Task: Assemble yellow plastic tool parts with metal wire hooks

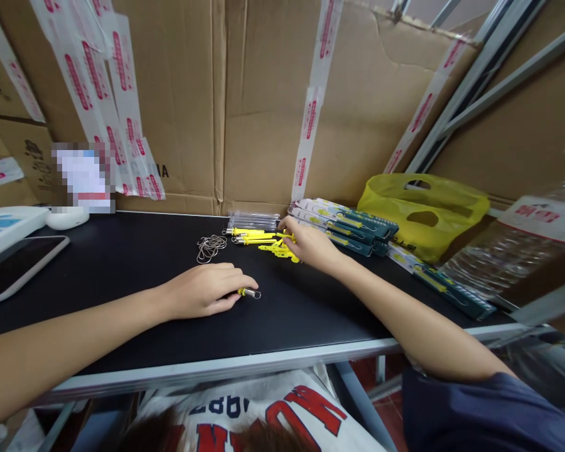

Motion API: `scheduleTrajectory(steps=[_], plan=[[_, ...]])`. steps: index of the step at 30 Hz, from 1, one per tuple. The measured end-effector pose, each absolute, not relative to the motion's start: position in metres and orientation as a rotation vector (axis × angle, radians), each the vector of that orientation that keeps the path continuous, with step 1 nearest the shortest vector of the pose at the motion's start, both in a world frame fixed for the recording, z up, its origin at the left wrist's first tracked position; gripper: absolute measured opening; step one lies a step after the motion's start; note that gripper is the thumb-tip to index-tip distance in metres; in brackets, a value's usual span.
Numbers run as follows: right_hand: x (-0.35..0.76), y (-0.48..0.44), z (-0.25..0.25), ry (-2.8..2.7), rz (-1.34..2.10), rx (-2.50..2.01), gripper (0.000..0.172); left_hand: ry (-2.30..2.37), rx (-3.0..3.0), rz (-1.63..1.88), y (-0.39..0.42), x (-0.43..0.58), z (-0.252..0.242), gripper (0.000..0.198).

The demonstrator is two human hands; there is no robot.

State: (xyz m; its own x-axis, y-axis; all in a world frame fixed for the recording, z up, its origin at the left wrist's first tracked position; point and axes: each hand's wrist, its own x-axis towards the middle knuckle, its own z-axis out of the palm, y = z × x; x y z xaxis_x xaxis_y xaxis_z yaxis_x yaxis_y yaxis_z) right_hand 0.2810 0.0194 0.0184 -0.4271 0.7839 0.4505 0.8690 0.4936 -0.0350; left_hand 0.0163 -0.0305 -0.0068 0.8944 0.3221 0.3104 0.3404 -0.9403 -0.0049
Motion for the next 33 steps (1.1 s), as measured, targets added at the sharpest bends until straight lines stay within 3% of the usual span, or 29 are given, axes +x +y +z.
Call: scheduleTrajectory(steps=[7, 12, 26, 33], plan=[[0.296, 0.039, 0.019, -2.461, -0.538, -1.459, 0.011, -0.54, -2.993, -0.479, -0.028, 0.014, -0.008, 0.028], [0.294, 0.043, 0.012, -2.48, -0.619, -1.402, 0.014, -0.55, -2.988, -0.455, -0.028, 0.013, -0.007, 0.027], [0.292, 0.047, 0.004, -2.439, -0.239, -1.206, 0.009, -0.621, -2.989, -0.451, -0.027, 0.015, -0.002, 0.026], [0.286, 0.037, 0.003, -2.478, -0.212, -1.116, 0.007, -0.757, -2.92, -0.432, -0.026, 0.014, 0.001, 0.011]])
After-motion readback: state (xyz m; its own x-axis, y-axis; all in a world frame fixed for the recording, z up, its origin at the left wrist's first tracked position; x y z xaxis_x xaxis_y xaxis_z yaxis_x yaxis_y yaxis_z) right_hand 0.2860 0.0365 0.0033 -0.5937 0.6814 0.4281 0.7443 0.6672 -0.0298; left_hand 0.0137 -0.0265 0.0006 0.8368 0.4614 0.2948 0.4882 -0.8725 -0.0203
